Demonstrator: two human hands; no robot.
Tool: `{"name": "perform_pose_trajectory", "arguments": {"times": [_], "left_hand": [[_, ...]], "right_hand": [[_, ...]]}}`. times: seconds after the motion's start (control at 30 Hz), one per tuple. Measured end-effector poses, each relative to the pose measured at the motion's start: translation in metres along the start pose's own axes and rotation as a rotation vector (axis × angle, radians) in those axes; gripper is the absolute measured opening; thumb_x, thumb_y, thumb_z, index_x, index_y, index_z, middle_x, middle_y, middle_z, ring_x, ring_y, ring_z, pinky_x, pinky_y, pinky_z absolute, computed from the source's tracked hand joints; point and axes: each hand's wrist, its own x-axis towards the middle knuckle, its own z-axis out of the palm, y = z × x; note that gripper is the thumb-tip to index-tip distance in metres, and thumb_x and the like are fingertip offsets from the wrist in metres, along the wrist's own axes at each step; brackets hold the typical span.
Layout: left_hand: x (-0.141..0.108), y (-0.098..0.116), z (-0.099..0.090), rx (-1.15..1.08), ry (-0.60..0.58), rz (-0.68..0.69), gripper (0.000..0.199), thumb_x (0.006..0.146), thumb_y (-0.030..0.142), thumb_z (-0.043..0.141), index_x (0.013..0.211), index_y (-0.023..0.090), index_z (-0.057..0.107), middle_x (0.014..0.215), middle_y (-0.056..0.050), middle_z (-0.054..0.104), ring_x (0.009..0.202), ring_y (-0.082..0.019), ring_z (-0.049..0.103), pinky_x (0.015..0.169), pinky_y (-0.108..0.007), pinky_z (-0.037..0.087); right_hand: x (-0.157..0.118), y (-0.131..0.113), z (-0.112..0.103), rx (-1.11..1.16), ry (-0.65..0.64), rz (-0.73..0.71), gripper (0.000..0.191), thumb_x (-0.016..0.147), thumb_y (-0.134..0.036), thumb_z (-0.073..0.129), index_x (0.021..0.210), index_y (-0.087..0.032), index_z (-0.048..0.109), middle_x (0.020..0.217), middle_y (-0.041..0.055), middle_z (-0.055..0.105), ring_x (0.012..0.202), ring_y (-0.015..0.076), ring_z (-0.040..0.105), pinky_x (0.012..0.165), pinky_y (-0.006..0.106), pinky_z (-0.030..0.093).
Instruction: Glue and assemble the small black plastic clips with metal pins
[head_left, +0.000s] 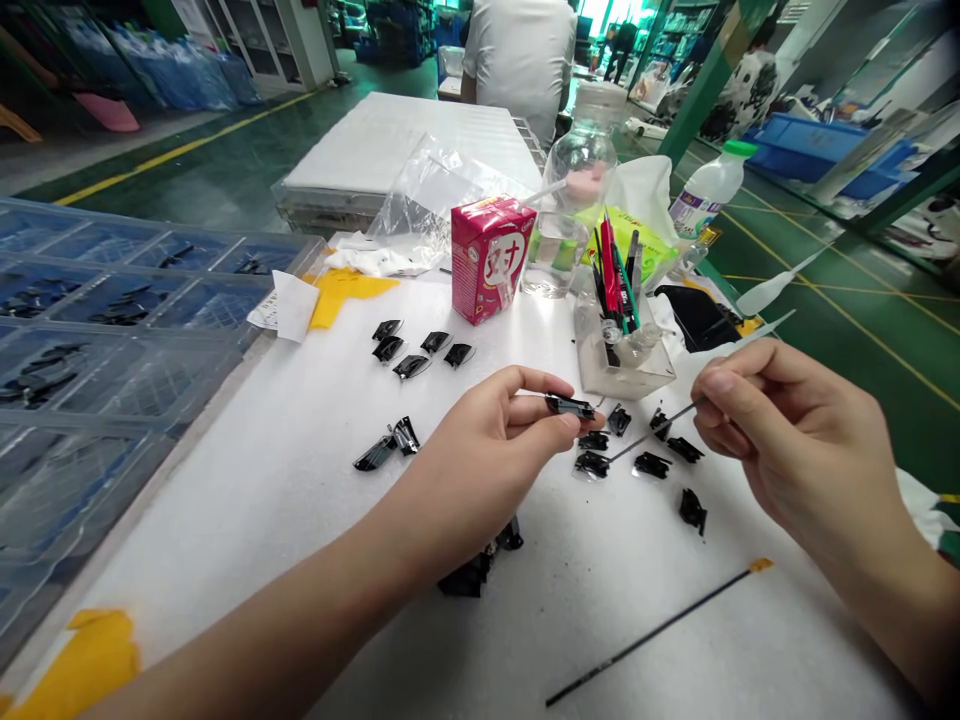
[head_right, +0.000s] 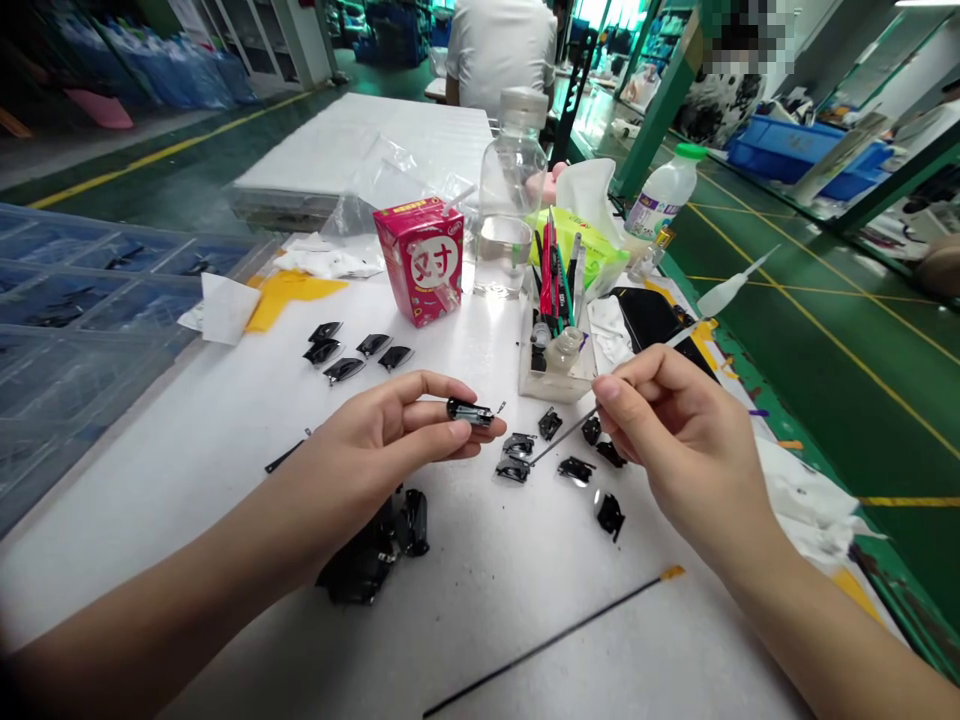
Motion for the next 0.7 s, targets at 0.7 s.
{"name": "perform_pose_trajectory", "arguments": {"times": [0.7], "left_hand": [[-0.0022,0.0022,-0.0007,0.044,-0.018,-0.025,0.008,0.096,0.025,0.064,0.101,0.023,0.058,0.106,-0.005,0.082,0.116,-0.026,0.070,0.106,-0.041,0.040]], "right_hand": [[0.0008,-0.0035,0.0023,-0.011,-0.009,0.015,0.028,0.087,-0.042,0.079,0.077,-0.021,0.064,0.059,-0.0032,0.052,0.047,0.0095,0.040,0.040,0.023,0.030]]}}
